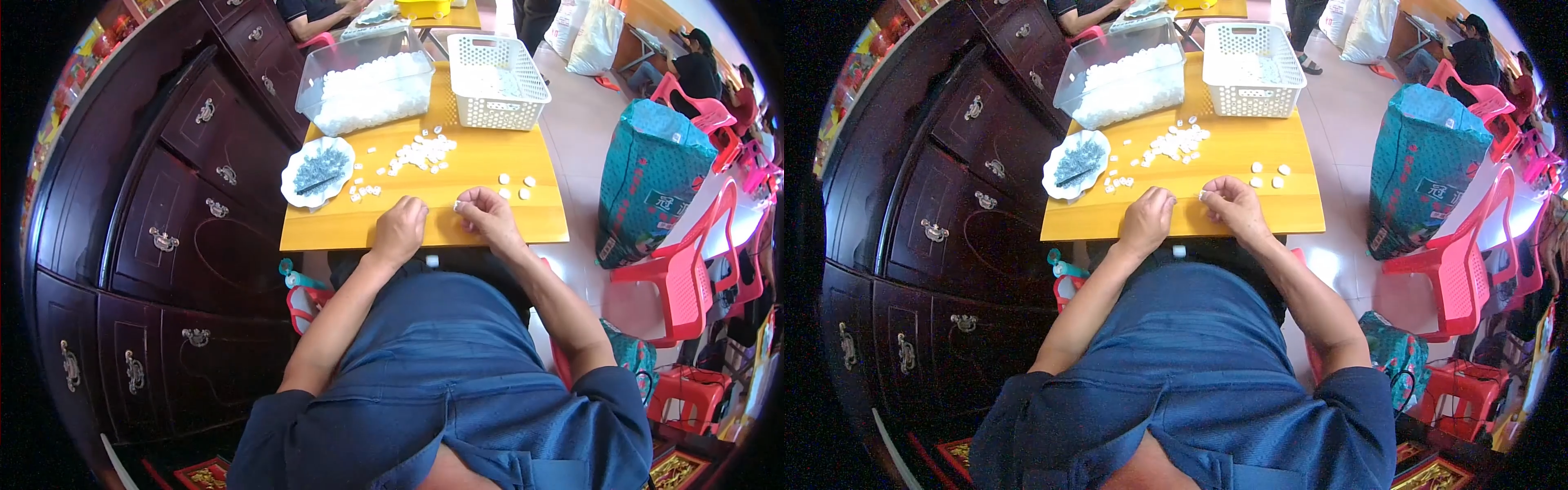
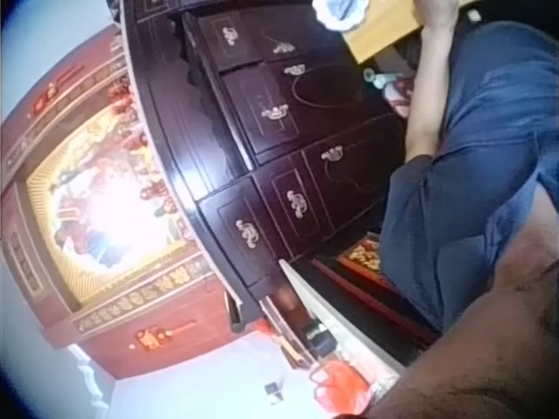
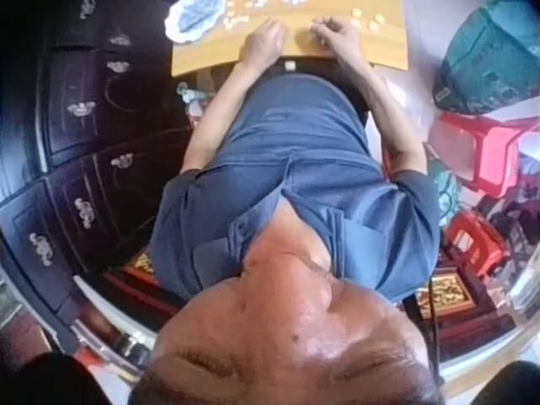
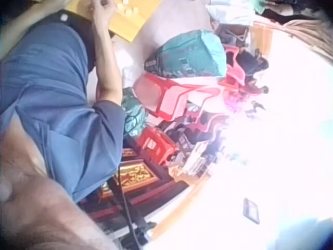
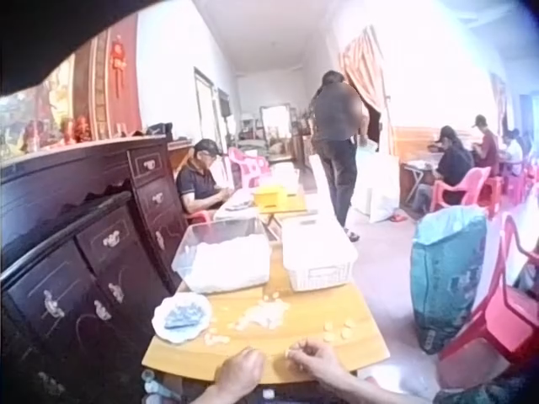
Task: Assembling small white plastic components by manually inserting metal pins into them.
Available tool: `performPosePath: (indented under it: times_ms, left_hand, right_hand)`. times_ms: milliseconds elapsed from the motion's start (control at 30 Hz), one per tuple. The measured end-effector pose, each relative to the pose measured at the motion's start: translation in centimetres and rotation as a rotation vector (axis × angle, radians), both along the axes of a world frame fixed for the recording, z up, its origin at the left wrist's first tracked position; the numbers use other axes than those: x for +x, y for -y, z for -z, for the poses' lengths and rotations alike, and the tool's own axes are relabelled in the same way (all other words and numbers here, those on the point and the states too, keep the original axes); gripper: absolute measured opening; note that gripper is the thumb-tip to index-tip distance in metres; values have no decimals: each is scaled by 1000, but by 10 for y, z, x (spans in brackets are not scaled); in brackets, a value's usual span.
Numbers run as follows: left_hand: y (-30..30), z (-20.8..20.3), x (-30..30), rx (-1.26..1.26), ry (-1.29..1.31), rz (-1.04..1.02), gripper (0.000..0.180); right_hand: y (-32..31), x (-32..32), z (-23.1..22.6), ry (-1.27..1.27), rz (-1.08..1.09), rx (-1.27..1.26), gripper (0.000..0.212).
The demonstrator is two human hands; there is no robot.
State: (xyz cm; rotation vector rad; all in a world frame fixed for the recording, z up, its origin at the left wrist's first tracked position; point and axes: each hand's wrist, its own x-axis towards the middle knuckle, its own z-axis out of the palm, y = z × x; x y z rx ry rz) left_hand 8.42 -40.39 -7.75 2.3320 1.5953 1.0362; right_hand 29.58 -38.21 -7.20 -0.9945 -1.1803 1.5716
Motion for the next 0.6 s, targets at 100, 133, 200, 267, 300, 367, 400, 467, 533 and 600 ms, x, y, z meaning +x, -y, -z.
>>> performPosePath:
  times_ms: [100, 133, 200, 267, 300, 367, 400, 467, 533, 600]
  left_hand:
    - [1, 4, -2, 11, -2, 3, 7]
    - [0, 5, -2, 27, -16, 16, 6]
    - [-10, 11, -6, 61, 62, 9, 6]
    - [-18, 18, -14, 52, 80, -1, 8]
    - [-22, 23, -18, 37, 131, 28, 10]
    - [-28, 27, -22, 8, 217, 85, 14]
    - [-27, 27, -23, 1, 218, 85, 14]
    - [-23, 25, -27, -457, 592, 145, 13]
    - [-15, 7, -28, -595, 639, 197, 17]
    - [2, -14, -25, -464, 328, 291, 15]
  right_hand:
    - [-1, -7, 10, -1, 5, 23, 8]
    - [-4, -9, 13, 2, 4, 17, 8]
    - [-11, -13, 17, -10, 8, 29, 8]
    - [-18, -15, 23, 1, 8, 22, 8]
    - [-21, -16, 27, 6, 12, 30, 8]
    - [-27, -17, 34, 13, 18, 31, 7]
    - [-29, -17, 37, 4, 9, 41, 8]
    - [-31, -17, 41, -3, -2, 43, 8]
    - [-33, -18, 44, -25, -12, 30, 10]
    - [-34, -17, 48, -21, -9, 30, 10]
